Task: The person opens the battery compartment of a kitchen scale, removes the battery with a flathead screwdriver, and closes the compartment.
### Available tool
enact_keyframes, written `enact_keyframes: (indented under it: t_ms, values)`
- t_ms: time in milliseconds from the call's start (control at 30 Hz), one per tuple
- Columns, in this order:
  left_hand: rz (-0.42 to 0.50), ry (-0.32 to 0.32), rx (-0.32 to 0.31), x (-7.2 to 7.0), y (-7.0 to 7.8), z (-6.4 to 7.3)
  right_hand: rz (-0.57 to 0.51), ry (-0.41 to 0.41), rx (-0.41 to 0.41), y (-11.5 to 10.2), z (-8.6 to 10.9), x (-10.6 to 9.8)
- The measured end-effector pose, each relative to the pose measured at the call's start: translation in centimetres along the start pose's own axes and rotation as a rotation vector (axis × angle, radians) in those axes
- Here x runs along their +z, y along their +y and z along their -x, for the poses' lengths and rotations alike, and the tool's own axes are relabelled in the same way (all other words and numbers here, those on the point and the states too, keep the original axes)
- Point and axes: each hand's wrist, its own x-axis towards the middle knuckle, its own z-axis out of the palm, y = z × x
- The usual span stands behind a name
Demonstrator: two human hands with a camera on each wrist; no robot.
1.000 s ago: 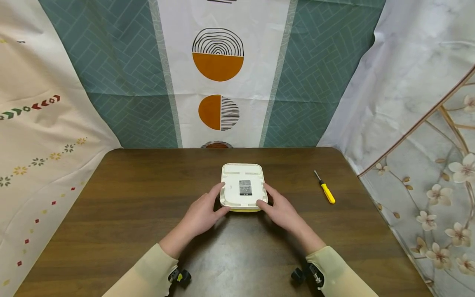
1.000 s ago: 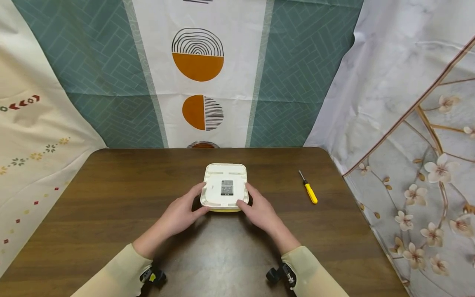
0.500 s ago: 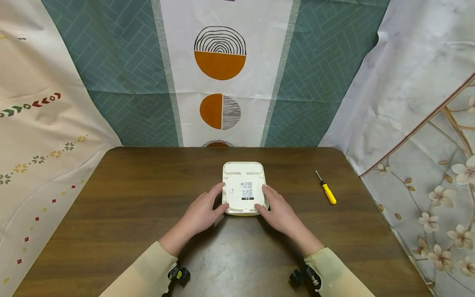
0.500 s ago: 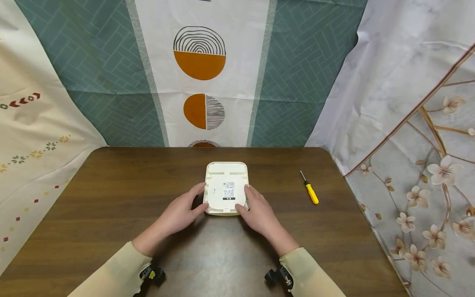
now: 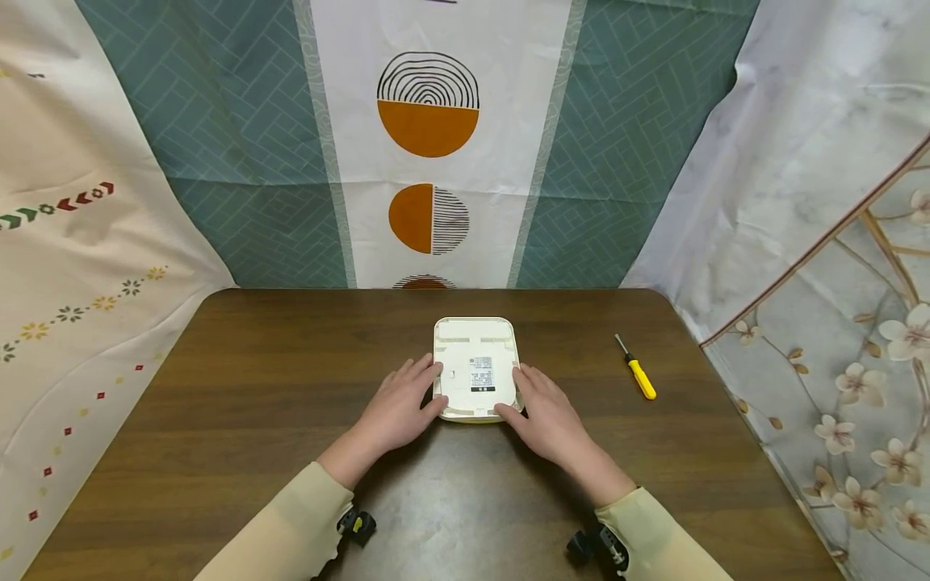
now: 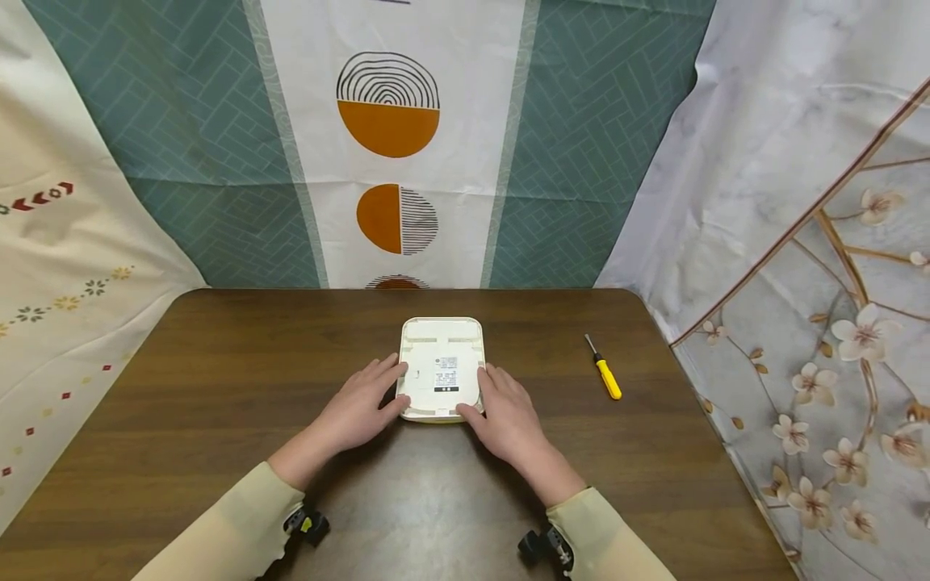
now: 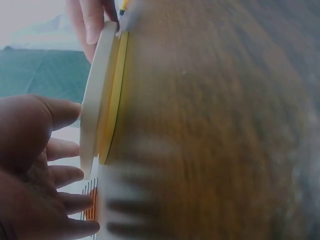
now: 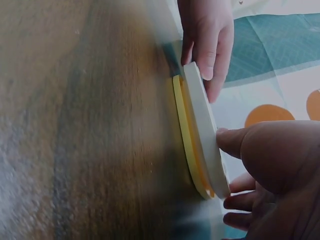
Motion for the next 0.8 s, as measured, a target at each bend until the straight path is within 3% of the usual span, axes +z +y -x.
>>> enact_keyframes:
  t_ms: [333,800]
  values:
    - [-0.083,0.012,0.017,0.3,0.2,0.5,-0.013,-0.019,-0.004,0.2,-0.2,-0.1]
    - [-0.045,0.024,0.010,0.2,0.1,0.5,-0.019,-0.068,-0.076,1.0,-0.3,-1.2]
